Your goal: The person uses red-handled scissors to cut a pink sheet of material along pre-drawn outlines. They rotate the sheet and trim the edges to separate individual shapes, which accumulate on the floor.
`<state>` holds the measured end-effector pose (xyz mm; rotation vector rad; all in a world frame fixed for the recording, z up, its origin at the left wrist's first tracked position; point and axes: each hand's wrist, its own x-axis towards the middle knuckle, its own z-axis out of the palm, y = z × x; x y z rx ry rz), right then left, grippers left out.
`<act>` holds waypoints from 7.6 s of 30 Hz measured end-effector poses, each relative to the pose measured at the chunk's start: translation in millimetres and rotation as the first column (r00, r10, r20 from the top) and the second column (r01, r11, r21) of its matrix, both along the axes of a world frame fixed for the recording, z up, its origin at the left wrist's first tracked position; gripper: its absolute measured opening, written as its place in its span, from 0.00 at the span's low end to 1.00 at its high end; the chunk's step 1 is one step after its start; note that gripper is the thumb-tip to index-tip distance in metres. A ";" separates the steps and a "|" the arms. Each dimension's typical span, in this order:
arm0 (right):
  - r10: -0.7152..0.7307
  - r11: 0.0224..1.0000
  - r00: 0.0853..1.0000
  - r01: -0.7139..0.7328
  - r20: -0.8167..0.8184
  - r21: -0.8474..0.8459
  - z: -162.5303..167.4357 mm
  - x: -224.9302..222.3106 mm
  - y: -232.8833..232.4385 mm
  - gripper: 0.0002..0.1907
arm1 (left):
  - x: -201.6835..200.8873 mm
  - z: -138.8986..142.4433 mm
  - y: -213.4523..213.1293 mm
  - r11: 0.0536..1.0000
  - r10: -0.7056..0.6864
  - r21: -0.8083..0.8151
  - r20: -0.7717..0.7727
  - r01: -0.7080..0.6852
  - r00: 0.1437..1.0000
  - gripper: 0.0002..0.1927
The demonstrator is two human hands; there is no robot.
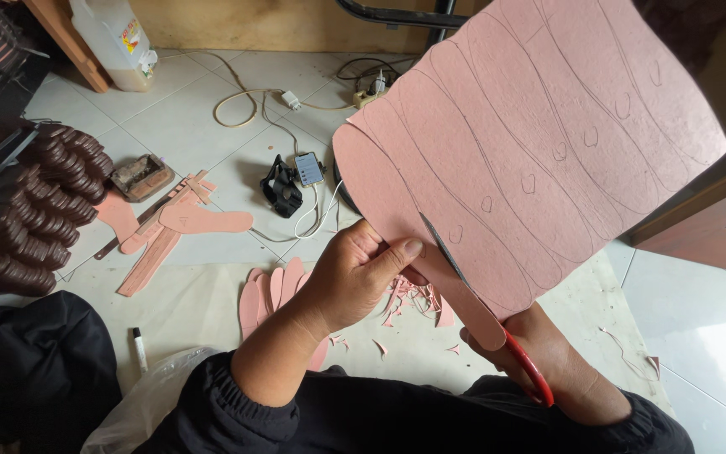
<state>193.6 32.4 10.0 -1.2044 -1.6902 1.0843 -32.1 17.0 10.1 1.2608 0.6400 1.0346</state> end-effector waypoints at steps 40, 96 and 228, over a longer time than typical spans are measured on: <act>-0.003 0.999 0.999 0.002 -0.037 -0.036 -9.1 -2.7 -13.4 0.15 | -14.6 8.2 -6.8 0.986 0.074 0.157 -0.102 -0.057 0.992 0.21; 0.023 0.931 0.999 -0.013 0.023 -0.364 -34.0 27.1 -78.0 0.14 | -14.4 18.3 -7.2 0.967 -0.254 0.021 0.055 0.253 0.966 0.17; -0.020 0.824 0.983 0.121 0.185 -0.553 -17.7 -12.0 -79.8 0.10 | -9.1 -5.4 -1.6 0.996 0.040 0.084 -0.263 -0.018 0.964 0.17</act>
